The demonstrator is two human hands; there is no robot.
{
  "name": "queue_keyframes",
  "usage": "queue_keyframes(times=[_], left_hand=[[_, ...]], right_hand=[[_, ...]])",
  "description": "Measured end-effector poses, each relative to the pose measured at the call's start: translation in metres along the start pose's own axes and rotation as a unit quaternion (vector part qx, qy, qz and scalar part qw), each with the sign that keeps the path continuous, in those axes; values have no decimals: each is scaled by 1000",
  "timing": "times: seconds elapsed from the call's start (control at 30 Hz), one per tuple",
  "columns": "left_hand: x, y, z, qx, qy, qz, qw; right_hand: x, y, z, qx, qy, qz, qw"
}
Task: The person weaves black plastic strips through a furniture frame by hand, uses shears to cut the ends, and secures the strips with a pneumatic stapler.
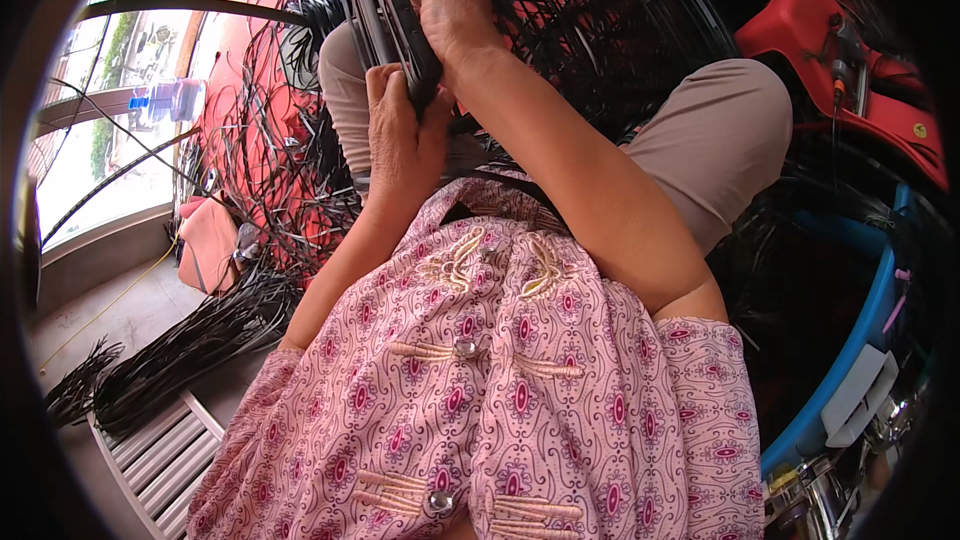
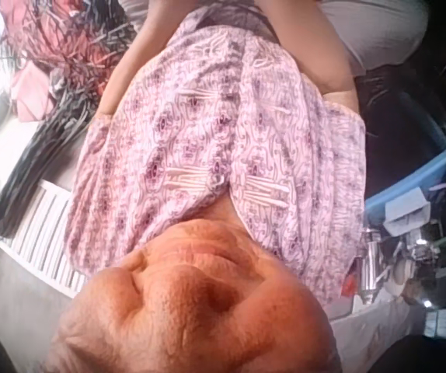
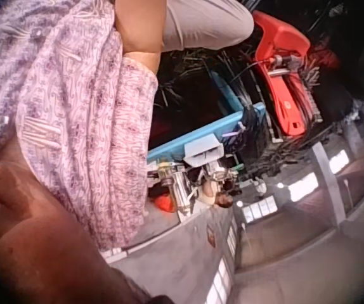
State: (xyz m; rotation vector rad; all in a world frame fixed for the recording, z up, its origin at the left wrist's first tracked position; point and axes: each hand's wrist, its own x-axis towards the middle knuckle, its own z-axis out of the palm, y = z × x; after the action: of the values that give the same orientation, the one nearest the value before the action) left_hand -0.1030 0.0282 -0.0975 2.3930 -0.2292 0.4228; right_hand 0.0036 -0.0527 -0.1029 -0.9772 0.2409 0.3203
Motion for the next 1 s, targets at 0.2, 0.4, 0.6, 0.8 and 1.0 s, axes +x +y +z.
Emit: queue_keyframes(times=[0.2,0.4,0.6,0.8,1.0], left_hand=[[-21,34,12,-56,-29,116,991],[-15,30,-4,-79,-13,26,996],[-11,22,-4,-75,-14,35,996],[-15,7,-15,-105,-12,-11,994],[-31,-8,-22,-238,1,-153,959]], right_hand=[[49,-14,-62,-24,137,-65,988],[30,-43,-87,181,-6,35,983],[17,-49,-95,125,-40,17,991],[1,-26,-90,-559,-10,-225,798],[-13,-24,-76,-275,-96,-90,952]])
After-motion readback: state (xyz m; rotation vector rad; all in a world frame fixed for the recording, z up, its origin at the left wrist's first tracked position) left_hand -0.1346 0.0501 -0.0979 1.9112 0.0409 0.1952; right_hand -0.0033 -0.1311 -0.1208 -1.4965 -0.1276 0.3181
